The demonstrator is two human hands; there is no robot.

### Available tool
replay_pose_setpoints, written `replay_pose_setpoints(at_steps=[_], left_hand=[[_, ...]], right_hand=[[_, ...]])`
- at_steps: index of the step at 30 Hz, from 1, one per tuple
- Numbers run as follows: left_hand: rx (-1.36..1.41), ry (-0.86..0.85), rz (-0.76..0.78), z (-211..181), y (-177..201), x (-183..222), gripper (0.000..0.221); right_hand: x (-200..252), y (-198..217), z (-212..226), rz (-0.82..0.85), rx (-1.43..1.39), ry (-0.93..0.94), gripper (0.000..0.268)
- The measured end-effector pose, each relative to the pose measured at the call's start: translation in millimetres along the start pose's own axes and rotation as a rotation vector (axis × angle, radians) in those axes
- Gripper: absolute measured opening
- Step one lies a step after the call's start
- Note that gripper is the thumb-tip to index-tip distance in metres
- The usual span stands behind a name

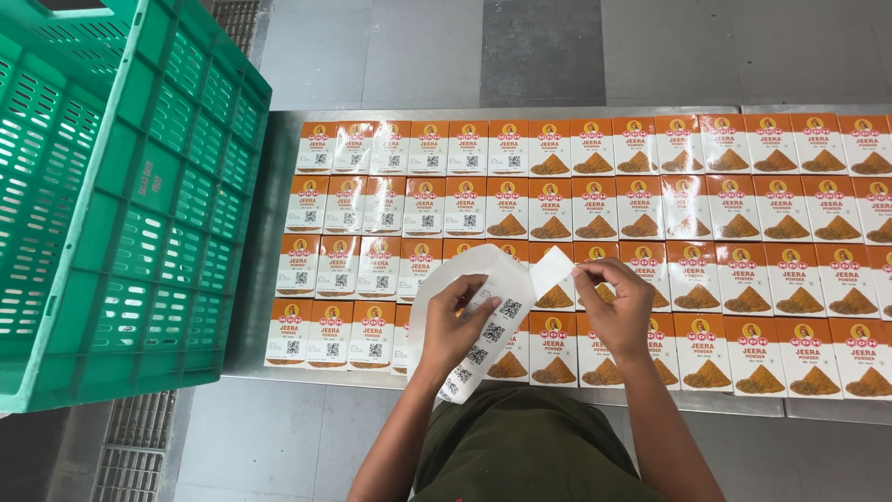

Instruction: The person applies small square QR code stickers to boxes of spice powder laid out on a table, peeling stickers one at a time from a roll and pressing them onto the center of each box.

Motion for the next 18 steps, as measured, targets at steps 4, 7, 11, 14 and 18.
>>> replay_pose_setpoints(at_steps=[4,7,11,14,18], left_hand=[[-0.119,0.096,-0.11,2.1,11.9,-3.0,0.029],[-0.223,0.12,-0.243,4.2,26.1,-3.6,0.031],[-0.336,0.064,-0.421,-1.4,45.5,-0.4,0.034],[-0.371,0.143,-0.484,-7.0,58.9,-0.5,0.036],[-0.45,0.22,-0.481,41.2,76.1,-12.2,0.022]], right_hand=[[-0.2,9.4,-8.0,-0.031,0.029,-0.015,0.006],[0.9,17.5,-12.4,-0.072,0.052,-0.015,0.006],[6.5,26.2,-21.9,-0.122,0.044,-0.064,0.007],[10.3,27.2,-27.5,-0.139,0.03,-0.1,0.008],[18.2,25.0,-41.8,-0.166,-0.036,-0.165,0.01]])
Point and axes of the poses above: each hand's wrist, its own x-axis away from the middle knuckle, its own y-axis out of the back of the hand, z = x × y, the point moved 8 cm from there along -x, towards the middle knuckle, and after that the axes turned 14 degrees about y, right-handed, at the moved point
